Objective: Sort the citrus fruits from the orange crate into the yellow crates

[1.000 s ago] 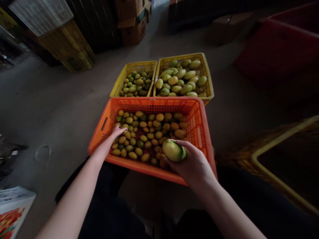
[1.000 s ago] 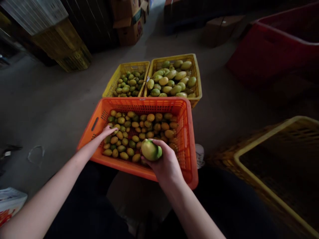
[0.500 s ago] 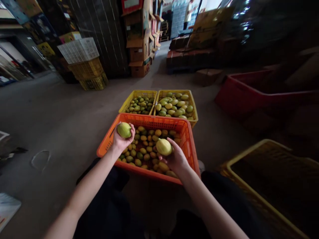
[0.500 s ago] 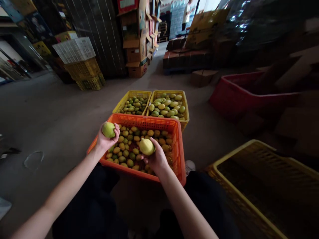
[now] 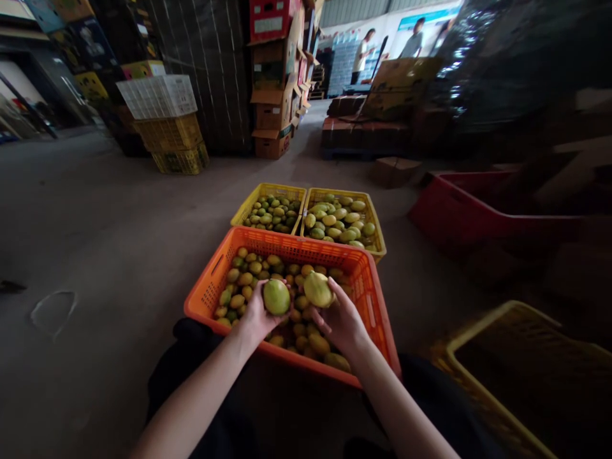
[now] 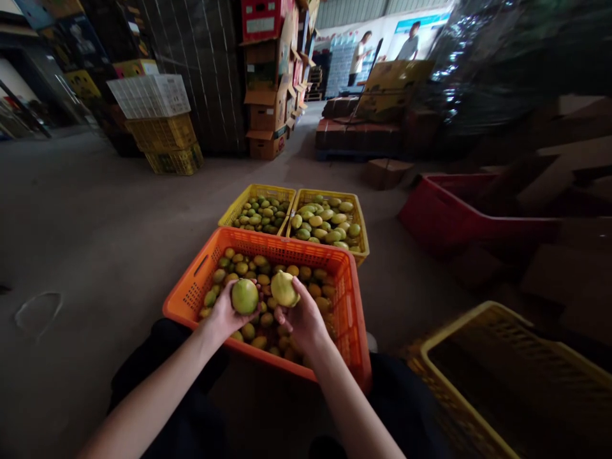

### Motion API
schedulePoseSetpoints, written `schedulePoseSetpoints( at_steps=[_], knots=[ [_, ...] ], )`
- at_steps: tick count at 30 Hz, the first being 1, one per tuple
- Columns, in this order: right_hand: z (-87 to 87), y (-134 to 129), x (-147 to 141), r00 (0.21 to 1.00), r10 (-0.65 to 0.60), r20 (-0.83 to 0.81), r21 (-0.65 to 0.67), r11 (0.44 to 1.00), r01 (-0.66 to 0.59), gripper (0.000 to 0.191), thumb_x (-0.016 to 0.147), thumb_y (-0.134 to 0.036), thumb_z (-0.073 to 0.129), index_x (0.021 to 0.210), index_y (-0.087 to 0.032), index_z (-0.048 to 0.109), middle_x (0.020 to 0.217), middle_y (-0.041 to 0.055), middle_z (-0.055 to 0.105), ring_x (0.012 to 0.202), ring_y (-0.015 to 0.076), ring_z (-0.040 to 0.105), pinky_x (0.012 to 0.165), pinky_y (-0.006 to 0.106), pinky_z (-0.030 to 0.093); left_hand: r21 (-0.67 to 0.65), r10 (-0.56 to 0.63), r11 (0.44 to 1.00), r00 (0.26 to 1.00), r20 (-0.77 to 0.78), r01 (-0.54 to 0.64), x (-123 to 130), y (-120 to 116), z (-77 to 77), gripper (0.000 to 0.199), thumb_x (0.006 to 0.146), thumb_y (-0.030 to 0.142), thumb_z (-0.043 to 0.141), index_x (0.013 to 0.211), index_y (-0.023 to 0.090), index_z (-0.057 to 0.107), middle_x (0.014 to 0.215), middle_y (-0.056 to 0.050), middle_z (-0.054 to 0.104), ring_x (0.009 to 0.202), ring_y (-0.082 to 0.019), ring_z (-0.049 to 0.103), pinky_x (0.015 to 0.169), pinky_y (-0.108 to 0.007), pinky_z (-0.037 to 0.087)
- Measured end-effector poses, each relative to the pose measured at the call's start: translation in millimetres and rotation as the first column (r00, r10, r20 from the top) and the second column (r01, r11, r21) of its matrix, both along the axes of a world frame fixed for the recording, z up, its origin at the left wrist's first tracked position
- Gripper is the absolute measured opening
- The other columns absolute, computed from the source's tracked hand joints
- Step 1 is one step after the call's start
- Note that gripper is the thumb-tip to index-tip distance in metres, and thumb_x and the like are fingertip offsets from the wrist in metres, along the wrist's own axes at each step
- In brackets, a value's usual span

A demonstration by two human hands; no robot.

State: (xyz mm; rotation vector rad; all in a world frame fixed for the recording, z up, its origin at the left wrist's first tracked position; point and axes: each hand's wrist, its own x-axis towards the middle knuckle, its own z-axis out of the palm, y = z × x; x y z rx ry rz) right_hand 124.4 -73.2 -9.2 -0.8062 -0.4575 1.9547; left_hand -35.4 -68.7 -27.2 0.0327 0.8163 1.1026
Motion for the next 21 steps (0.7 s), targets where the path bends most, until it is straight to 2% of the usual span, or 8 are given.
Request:
schedulePoseSetpoints(
  at_steps=[4, 8, 11, 15, 21],
  knots=[
    [1.2, -2.7, -8.1, 0.996, 0.081, 0.041, 0.025, 0.996, -0.082, 0.025, 0.074, -0.041, 0.062, 0.077, -0.017, 0.063, 0.061, 0.0038, 0.067, 0.032, 0.0094, 0.049, 0.026, 0.017, 0.028, 0.029, 0.094, 0.995, 0.996, -0.004, -0.094, -2.6, 3.3, 4.7, 0.018, 0.082, 0.037, 0.053, 0.084, 0.02, 0.059, 0.074, -0.001, 0.066, 0.064, -0.014, 0.064, 0.056, -0.025, 0.054],
    [-1.5, -4.8, -15.7, 0.982, 0.183, 0.054, -0.072, 0.981, -0.179, 0.034, 0.08, -0.045, 0.051, 0.066, -0.015, 0.06, 0.047, 0.0055, 0.06, 0.03, 0.0121, 0.048, 0.025, 0.018, 0.026, 0.071, 0.103, 0.992, 0.994, -0.024, -0.101, -8.1, 0.9, 10.4, 0.012, 0.077, 0.031, 0.059, 0.081, 0.02, 0.059, 0.073, 0.0, 0.065, 0.064, -0.014, 0.064, 0.054, -0.023, 0.052],
    [-7.4, -4.4, -18.2, 0.989, 0.126, 0.072, -0.137, 0.984, -0.115, 0.028, 0.08, -0.038, 0.052, 0.066, -0.016, 0.059, 0.05, 0.0049, 0.062, 0.032, 0.0118, 0.049, 0.025, 0.018, 0.027, 0.088, 0.112, 0.991, 0.991, -0.071, -0.106, -12.0, -4.7, 12.0, 0.014, 0.077, 0.031, 0.056, 0.078, 0.018, 0.06, 0.07, 0.0, 0.063, 0.06, -0.013, 0.063, 0.05, -0.024, 0.05],
    [-13.9, -2.5, -17.0, 0.992, 0.042, 0.116, -0.11, 0.993, -0.029, 0.019, 0.077, -0.034, 0.062, 0.068, -0.018, 0.058, 0.053, 0.0001, 0.063, 0.035, 0.0108, 0.05, 0.028, 0.019, 0.033, 0.117, 0.116, 0.988, 0.986, -0.121, -0.102, -14.8, -9.3, 11.5, 0.018, 0.077, 0.032, 0.055, 0.073, 0.015, 0.061, 0.067, -0.001, 0.063, 0.054, -0.013, 0.061, 0.047, -0.024, 0.049],
    [-11.2, -1.7, -19.7, 0.968, 0.146, 0.203, -0.142, 0.983, -0.118, 0.031, 0.08, -0.046, 0.056, 0.07, -0.017, 0.059, 0.049, -0.0012, 0.059, 0.029, 0.0097, 0.047, 0.025, 0.018, 0.027, 0.231, 0.117, 0.971, 0.972, -0.206, -0.068, -14.4, -8.3, 12.8, 0.023, 0.074, 0.034, 0.055, 0.066, 0.013, 0.062, 0.064, -0.002, 0.063, 0.053, -0.013, 0.06, 0.043, -0.022, 0.044]
  ],
)
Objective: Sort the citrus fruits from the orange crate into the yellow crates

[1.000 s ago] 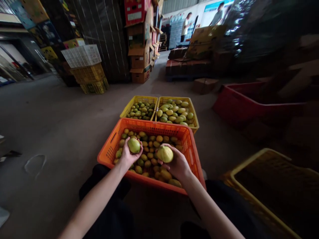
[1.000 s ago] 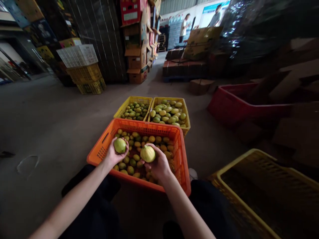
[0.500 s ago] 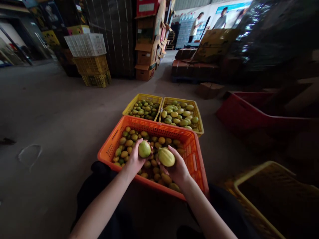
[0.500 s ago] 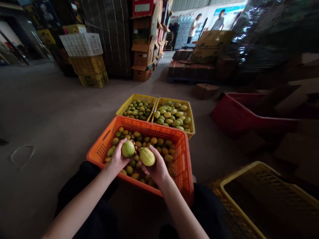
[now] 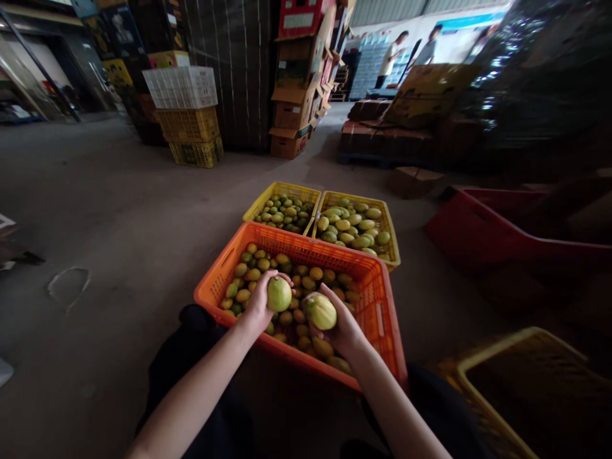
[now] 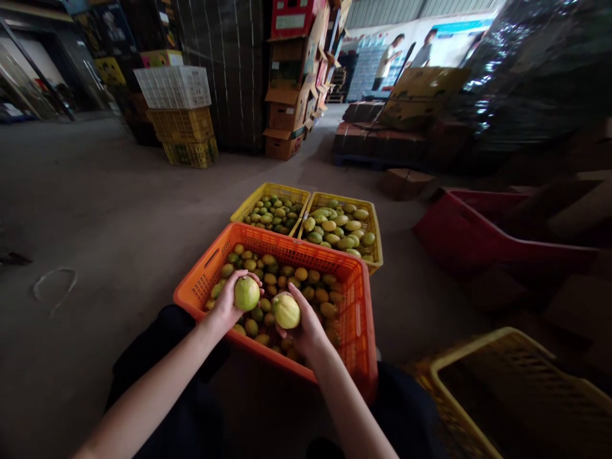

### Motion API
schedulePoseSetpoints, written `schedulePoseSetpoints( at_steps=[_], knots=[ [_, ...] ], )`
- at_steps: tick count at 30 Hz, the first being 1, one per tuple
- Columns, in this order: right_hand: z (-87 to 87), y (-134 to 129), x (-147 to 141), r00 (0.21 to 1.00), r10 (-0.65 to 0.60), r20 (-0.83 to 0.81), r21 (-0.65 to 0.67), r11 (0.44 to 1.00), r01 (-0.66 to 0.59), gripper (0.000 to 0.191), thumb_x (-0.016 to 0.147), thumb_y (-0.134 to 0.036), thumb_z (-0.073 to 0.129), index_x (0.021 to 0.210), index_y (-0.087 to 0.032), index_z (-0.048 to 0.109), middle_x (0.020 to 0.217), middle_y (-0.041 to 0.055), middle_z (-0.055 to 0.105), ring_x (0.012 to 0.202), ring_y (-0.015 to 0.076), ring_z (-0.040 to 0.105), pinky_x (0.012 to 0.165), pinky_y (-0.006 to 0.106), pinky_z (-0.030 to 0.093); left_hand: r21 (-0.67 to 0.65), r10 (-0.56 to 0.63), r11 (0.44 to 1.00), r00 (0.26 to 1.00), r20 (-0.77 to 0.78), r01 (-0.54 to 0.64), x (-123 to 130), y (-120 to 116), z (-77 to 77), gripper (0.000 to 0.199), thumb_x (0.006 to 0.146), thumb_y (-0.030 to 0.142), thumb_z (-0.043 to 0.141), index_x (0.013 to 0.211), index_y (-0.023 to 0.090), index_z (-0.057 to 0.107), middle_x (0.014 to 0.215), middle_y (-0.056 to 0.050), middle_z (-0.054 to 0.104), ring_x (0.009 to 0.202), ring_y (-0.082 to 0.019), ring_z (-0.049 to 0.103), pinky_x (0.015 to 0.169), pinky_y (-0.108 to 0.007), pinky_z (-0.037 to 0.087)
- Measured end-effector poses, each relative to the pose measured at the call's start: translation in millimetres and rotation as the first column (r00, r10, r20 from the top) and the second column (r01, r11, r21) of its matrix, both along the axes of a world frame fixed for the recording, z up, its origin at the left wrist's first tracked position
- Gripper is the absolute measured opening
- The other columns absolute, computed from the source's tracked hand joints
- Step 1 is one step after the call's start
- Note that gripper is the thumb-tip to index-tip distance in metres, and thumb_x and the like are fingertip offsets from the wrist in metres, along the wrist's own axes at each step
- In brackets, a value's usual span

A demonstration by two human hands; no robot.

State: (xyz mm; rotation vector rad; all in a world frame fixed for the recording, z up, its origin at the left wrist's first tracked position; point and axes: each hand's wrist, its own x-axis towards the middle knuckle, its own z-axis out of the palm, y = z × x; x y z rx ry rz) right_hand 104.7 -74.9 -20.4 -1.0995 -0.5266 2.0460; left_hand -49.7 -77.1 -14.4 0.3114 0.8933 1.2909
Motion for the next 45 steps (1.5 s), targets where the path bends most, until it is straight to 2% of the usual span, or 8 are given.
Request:
schedulePoseSetpoints(
  at_steps=[4, 9, 14, 18, 25, 30, 36, 45],
  knots=[
    [-0.1, 0.1, -5.7, 0.998, 0.051, 0.049, -0.036, 0.998, -0.049, 0.034, 0.083, -0.048, 0.049, 0.071, -0.018, 0.059, 0.046, -0.0001, 0.058, 0.027, 0.0107, 0.046, 0.025, 0.018, 0.026, 0.018, 0.005, 1.0, 1.0, -0.008, -0.005, 1.1, -0.3, 1.3, 0.024, 0.071, 0.036, 0.058, 0.065, 0.013, 0.063, 0.063, -0.003, 0.063, 0.055, -0.014, 0.061, 0.044, -0.021, 0.043],
    [-2.3, -1.4, -6.3, 1.0, 0.01, -0.01, 0.046, 0.999, -0.009, 0.023, 0.071, -0.039, 0.066, 0.078, -0.018, 0.062, 0.058, 0.0009, 0.065, 0.036, 0.0097, 0.05, 0.027, 0.017, 0.029, 0.044, -0.001, 0.999, 1.0, 0.02, 0.0, -0.5, -1.3, 2.0, 0.023, 0.071, 0.036, 0.062, 0.069, 0.013, 0.063, 0.065, -0.002, 0.064, 0.058, -0.013, 0.062, 0.046, -0.021, 0.043],
    [0.3, -4.6, -4.8, 0.999, -0.021, -0.032, 0.092, 0.996, 0.023, 0.019, 0.065, -0.034, 0.071, 0.072, -0.018, 0.063, 0.053, -0.0006, 0.061, 0.035, 0.0067, 0.043, 0.027, 0.016, 0.022, -0.143, 0.0, 0.989, 0.983, 0.181, 0.027, -5.1, 0.8, -0.8, 0.017, 0.075, 0.03, 0.057, 0.072, 0.013, 0.061, 0.064, 0.0, 0.063, 0.053, -0.012, 0.06, 0.048, -0.022, 0.046],
    [1.5, -3.0, -6.9, 1.0, -0.025, -0.019, 0.038, 0.999, 0.026, 0.025, 0.073, -0.04, 0.062, 0.072, -0.014, 0.063, 0.053, 0.0024, 0.062, 0.038, 0.0111, 0.053, 0.028, 0.017, 0.028, -0.266, 0.052, 0.964, 0.97, 0.239, 0.014, -7.9, 2.5, -6.9, 0.018, 0.077, 0.03, 0.053, 0.074, 0.013, 0.06, 0.063, 0.0, 0.062, 0.054, -0.013, 0.061, 0.051, -0.024, 0.048],
    [-2.1, 0.0, -15.1, 0.99, -0.095, 0.101, -0.091, 0.99, 0.104, 0.021, 0.084, -0.031, 0.051, 0.073, -0.015, 0.06, 0.055, 0.0028, 0.065, 0.043, 0.0147, 0.06, 0.033, 0.021, 0.041, -0.299, 0.083, 0.954, 0.971, 0.222, -0.013, -7.0, 5.5, -11.0, 0.023, 0.08, 0.029, 0.046, 0.069, 0.013, 0.059, 0.059, -0.003, 0.061, 0.059, -0.015, 0.062, 0.056, -0.025, 0.05],
    [-3.9, -0.4, -16.0, 0.99, -0.136, 0.019, -0.05, 0.989, 0.137, 0.018, 0.078, -0.034, 0.059, 0.073, -0.017, 0.058, 0.053, 0.0003, 0.062, 0.04, 0.0122, 0.053, 0.03, 0.019, 0.035, -0.327, 0.028, 0.944, 0.973, 0.228, 0.049, -6.0, 6.9, -10.4, 0.019, 0.079, 0.025, 0.047, 0.074, 0.013, 0.061, 0.058, -0.001, 0.061, 0.055, -0.013, 0.06, 0.06, -0.027, 0.051],
    [-6.3, 2.3, -11.3, 0.985, -0.159, -0.061, -0.037, 0.987, 0.157, 0.027, 0.076, -0.037, 0.06, 0.058, -0.019, 0.051, 0.042, -0.0022, 0.051, 0.03, 0.0076, 0.039, 0.026, 0.018, 0.025, -0.345, 0.068, 0.939, 0.974, 0.217, 0.011, -4.4, 5.9, -8.5, 0.02, 0.079, 0.03, 0.048, 0.078, 0.014, 0.06, 0.061, -0.002, 0.061, 0.054, -0.014, 0.059, 0.056, -0.029, 0.052],
    [-22.9, 7.2, -9.7, 0.989, -0.147, -0.029, -0.143, 0.98, 0.141, 0.02, 0.08, -0.032, 0.052, 0.068, -0.017, 0.059, 0.051, 0.0047, 0.062, 0.039, 0.014, 0.054, 0.029, 0.02, 0.036, -0.364, -0.005, 0.929, 0.988, 0.151, 0.06, -3.6, 5.8, -9.1, 0.024, 0.083, 0.037, 0.044, 0.08, 0.016, 0.057, 0.067, -0.005, 0.062, 0.067, -0.018, 0.062, 0.061, -0.031, 0.053]
  ],
)
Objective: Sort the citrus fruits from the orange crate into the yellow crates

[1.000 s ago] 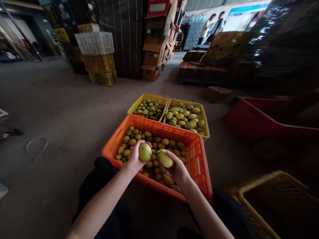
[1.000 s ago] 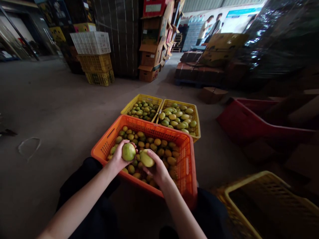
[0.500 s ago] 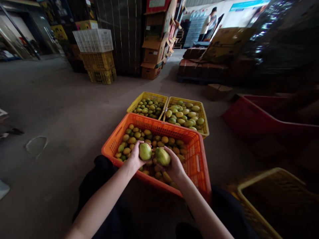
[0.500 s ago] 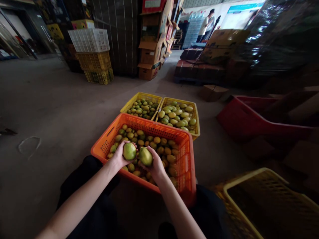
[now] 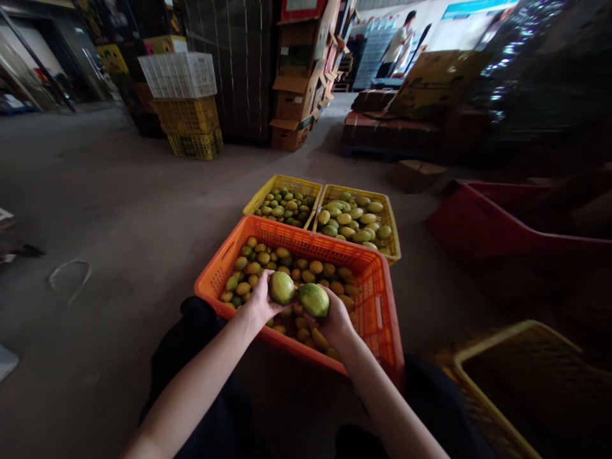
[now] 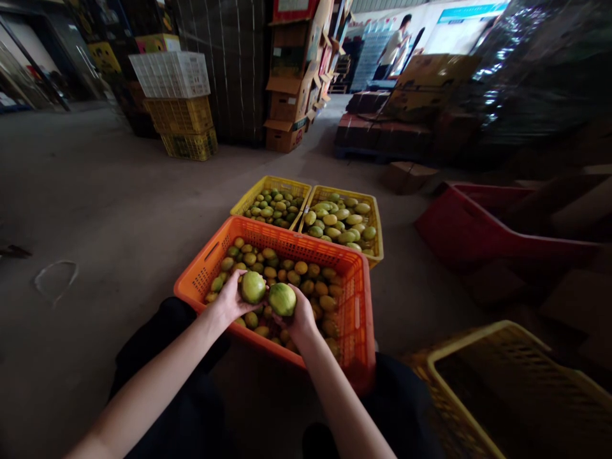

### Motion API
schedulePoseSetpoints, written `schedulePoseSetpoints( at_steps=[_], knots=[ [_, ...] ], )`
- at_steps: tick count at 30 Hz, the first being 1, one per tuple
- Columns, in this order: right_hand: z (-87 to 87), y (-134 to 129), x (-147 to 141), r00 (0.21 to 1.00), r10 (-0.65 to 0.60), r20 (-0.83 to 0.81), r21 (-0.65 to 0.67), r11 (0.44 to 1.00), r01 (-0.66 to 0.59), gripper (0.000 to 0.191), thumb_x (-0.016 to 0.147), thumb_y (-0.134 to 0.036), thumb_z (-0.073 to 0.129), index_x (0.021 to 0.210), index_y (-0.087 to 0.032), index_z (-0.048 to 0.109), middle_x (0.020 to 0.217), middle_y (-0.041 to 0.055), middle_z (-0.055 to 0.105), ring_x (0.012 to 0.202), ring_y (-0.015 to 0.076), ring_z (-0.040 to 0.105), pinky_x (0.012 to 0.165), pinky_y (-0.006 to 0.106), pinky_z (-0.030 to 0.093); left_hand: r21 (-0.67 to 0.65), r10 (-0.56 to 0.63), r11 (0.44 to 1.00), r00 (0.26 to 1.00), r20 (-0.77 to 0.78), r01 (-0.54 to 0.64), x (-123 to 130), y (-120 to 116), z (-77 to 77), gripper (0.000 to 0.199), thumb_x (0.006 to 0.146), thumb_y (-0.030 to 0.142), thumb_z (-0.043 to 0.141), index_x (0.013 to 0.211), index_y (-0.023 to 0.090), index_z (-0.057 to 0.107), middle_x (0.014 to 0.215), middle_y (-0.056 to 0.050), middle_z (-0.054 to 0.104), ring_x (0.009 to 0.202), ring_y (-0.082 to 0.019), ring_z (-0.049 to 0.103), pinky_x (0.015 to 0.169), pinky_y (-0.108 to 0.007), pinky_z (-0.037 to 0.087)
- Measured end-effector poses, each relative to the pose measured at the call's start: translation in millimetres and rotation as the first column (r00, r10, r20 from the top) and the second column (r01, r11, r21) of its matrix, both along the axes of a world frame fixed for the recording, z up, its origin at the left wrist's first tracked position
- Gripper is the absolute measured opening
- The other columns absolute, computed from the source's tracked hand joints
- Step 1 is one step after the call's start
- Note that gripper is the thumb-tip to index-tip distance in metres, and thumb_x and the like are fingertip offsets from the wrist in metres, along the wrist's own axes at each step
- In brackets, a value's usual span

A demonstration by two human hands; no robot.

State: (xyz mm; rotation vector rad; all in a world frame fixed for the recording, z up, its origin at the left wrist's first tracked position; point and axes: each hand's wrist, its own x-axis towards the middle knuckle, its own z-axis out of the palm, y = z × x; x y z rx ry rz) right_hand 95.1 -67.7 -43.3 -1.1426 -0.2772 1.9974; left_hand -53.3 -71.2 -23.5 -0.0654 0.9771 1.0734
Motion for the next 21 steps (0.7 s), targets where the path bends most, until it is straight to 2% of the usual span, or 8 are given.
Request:
schedulePoseSetpoints(
  at_steps=[7, 12, 17, 21],
  knots=[
    [-0.4, 1.7, 0.5, 0.998, 0.021, -0.067, 0.054, 0.998, -0.018, 0.025, 0.082, -0.038, 0.049, 0.066, -0.019, 0.054, 0.047, 0.0013, 0.058, 0.032, 0.0107, 0.044, 0.028, 0.02, 0.028, -0.046, 0.061, 0.997, 0.998, -0.027, -0.062, -0.6, 4.1, -6.9, 0.022, 0.085, 0.038, 0.044, 0.082, 0.018, 0.052, 0.071, -0.004, 0.06, 0.066, -0.016, 0.059, 0.059, -0.029, 0.052],
    [6.7, -2.1, -1.7, 0.993, 0.008, -0.114, 0.085, 0.996, 0.002, 0.021, 0.078, -0.039, 0.058, 0.071, -0.019, 0.057, 0.054, 0.0008, 0.061, 0.042, 0.0122, 0.052, 0.034, 0.021, 0.036, -0.046, 0.117, 0.992, 0.991, -0.069, -0.12, -1.0, 5.1, -10.7, 0.016, 0.084, 0.035, 0.046, 0.081, 0.02, 0.05, 0.075, -0.003, 0.059, 0.069, -0.017, 0.059, 0.059, -0.03, 0.051],
    [5.5, -2.4, -6.5, 0.993, -0.033, -0.11, 0.139, 0.989, 0.048, 0.011, 0.072, -0.027, 0.066, 0.073, -0.019, 0.059, 0.058, -0.0019, 0.063, 0.048, 0.0134, 0.056, 0.038, 0.023, 0.039, -0.025, 0.117, 0.993, 0.99, -0.075, -0.12, -0.1, 3.7, -4.6, 0.018, 0.085, 0.036, 0.043, 0.08, 0.02, 0.049, 0.076, -0.004, 0.059, 0.07, -0.017, 0.059, 0.061, -0.033, 0.052],
    [3.6, -1.5, -7.5, 0.995, 0.008, -0.102, 0.138, 0.99, 0.006, 0.014, 0.073, -0.031, 0.067, 0.079, -0.019, 0.063, 0.062, -0.0005, 0.065, 0.054, 0.0147, 0.06, 0.04, 0.023, 0.041, -0.007, 0.116, 0.993, 0.991, -0.074, -0.117, 0.8, 2.6, 0.3, 0.019, 0.085, 0.037, 0.042, 0.082, 0.02, 0.049, 0.077, -0.004, 0.06, 0.071, -0.018, 0.06, 0.063, -0.034, 0.052]
  ],
)
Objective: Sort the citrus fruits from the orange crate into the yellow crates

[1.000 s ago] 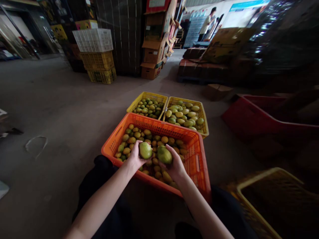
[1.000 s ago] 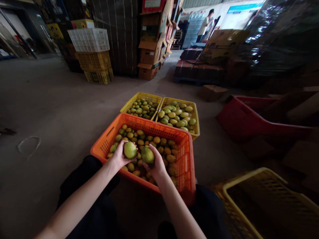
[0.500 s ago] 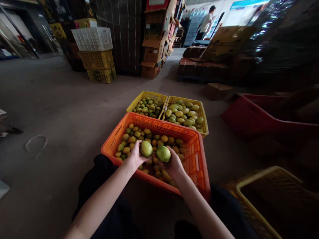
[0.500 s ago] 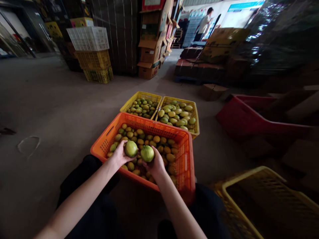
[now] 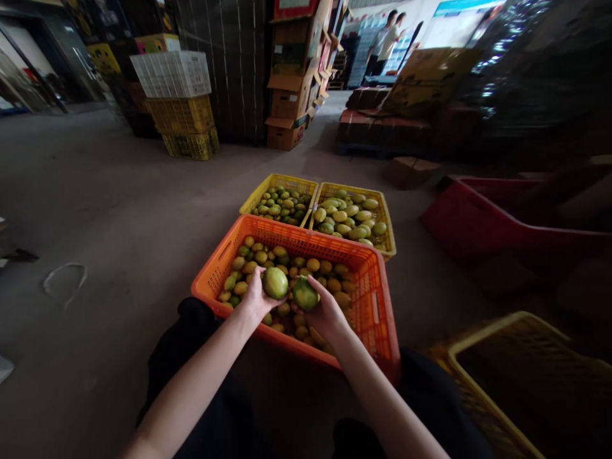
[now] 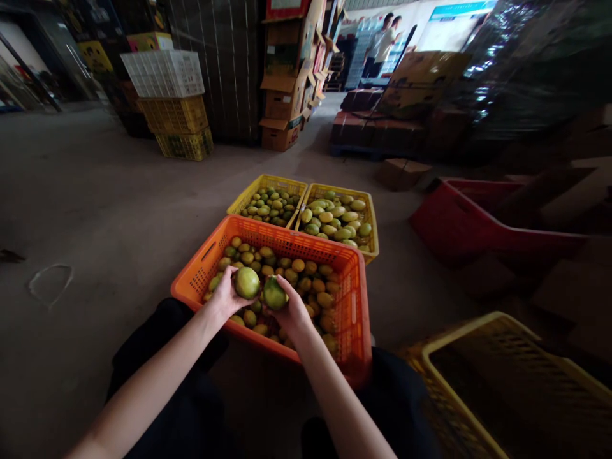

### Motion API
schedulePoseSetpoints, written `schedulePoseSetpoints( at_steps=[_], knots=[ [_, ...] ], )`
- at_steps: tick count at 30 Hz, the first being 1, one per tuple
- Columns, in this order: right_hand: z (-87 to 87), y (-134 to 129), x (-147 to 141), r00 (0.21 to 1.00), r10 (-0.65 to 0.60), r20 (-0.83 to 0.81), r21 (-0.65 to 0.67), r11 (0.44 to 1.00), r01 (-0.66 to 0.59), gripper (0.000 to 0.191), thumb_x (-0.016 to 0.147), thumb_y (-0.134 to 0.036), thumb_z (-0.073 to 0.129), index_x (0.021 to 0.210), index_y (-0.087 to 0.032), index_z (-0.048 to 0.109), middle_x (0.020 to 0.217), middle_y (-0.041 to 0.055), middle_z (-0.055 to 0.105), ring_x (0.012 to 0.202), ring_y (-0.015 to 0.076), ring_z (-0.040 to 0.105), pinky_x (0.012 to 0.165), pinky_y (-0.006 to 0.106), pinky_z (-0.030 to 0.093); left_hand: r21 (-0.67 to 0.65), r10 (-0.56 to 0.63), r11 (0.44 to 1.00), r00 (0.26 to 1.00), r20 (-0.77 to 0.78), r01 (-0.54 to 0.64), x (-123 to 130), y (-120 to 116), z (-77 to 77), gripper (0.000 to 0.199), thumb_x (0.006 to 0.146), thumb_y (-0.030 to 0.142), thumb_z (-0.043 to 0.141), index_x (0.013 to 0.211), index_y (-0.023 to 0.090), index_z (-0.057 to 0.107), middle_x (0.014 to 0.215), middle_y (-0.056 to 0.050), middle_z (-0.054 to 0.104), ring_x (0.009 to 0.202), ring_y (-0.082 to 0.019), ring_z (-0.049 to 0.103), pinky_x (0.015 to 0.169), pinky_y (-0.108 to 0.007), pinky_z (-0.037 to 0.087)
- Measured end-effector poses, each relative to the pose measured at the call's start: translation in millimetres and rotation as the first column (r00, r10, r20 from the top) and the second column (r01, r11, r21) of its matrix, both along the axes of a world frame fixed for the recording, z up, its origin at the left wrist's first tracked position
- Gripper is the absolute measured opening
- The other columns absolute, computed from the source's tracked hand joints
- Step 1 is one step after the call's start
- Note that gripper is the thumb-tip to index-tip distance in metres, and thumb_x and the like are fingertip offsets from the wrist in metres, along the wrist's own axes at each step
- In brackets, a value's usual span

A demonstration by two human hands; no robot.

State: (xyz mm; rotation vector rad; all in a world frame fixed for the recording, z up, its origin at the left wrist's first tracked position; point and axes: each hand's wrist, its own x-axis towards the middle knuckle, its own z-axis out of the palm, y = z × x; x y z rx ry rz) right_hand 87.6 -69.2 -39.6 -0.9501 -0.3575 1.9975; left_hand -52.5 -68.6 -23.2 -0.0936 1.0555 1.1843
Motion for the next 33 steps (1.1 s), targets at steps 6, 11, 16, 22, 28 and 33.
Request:
schedulePoseSetpoints(
  at_steps=[6, 11, 16, 22, 28, 33],
  knots=[
    [5.9, -0.4, -0.2, 0.998, -0.035, 0.055, -0.06, 0.998, 0.038, 0.012, 0.073, -0.03, 0.067, 0.074, -0.02, 0.061, 0.059, -0.0006, 0.065, 0.051, 0.0144, 0.06, 0.041, 0.023, 0.044, 0.028, 0.019, 0.999, 1.0, -0.02, -0.018, 0.2, -2.0, 4.3, 0.02, 0.085, 0.036, 0.04, 0.082, 0.02, 0.049, 0.077, -0.004, 0.061, 0.072, -0.018, 0.06, 0.063, -0.035, 0.052],
    [5.9, -0.6, -1.2, 0.994, -0.067, 0.091, -0.058, 0.996, 0.073, 0.01, 0.073, -0.028, 0.067, 0.074, -0.02, 0.061, 0.06, -0.0016, 0.066, 0.048, 0.013, 0.058, 0.039, 0.023, 0.043, 0.036, -0.015, 0.999, 0.999, 0.049, 0.013, 0.8, -2.2, 4.7, 0.017, 0.083, 0.033, 0.043, 0.082, 0.019, 0.053, 0.077, -0.004, 0.062, 0.07, -0.018, 0.062, 0.062, -0.035, 0.053],
    [0.1, -0.6, 1.0, 0.993, -0.078, 0.09, 0.068, 0.995, 0.072, 0.018, 0.068, -0.034, 0.072, 0.075, -0.021, 0.062, 0.065, -0.0028, 0.066, 0.055, 0.0129, 0.059, 0.044, 0.022, 0.045, 0.166, -0.135, 0.978, 0.99, 0.051, 0.125, 1.3, -2.4, 4.7, 0.02, 0.079, 0.033, 0.052, 0.083, 0.016, 0.061, 0.071, -0.003, 0.064, 0.062, -0.015, 0.062, 0.058, -0.029, 0.052],
    [7.4, -6.9, 5.3, 0.997, -0.063, 0.053, 0.132, 0.99, 0.055, 0.026, 0.07, -0.042, 0.066, 0.064, -0.017, 0.062, 0.058, -0.0002, 0.061, 0.051, 0.0129, 0.056, 0.045, 0.024, 0.046, 0.381, -0.24, 0.867, 0.939, -0.245, 0.321, 3.6, -8.4, 10.0, 0.038, 0.079, 0.043, 0.047, 0.071, 0.012, 0.066, 0.066, -0.009, 0.067, 0.057, -0.019, 0.064, 0.041, -0.023, 0.044],
    [10.0, -8.4, 7.7, 0.998, -0.063, 0.009, 0.161, 0.985, 0.061, 0.022, 0.067, -0.038, 0.066, 0.063, -0.017, 0.062, 0.058, 0.0011, 0.061, 0.052, 0.0134, 0.056, 0.044, 0.024, 0.047, 0.543, -0.198, 0.758, 0.921, -0.335, 0.36, 6.9, -16.7, 12.7, 0.037, 0.076, 0.046, 0.052, 0.072, 0.013, 0.068, 0.072, -0.009, 0.069, 0.058, -0.018, 0.063, 0.043, -0.023, 0.043],
    [9.2, -8.2, 8.2, 0.998, -0.059, -0.011, 0.167, 0.984, 0.06, 0.019, 0.069, -0.036, 0.063, 0.066, -0.018, 0.063, 0.059, 0.0018, 0.063, 0.052, 0.014, 0.056, 0.046, 0.025, 0.048, 0.569, -0.182, 0.72, 0.899, -0.399, 0.398, 6.7, -19.2, 14.3, 0.027, 0.072, 0.038, 0.056, 0.069, 0.014, 0.066, 0.069, -0.007, 0.066, 0.051, -0.013, 0.056, 0.043, -0.022, 0.043]
  ],
)
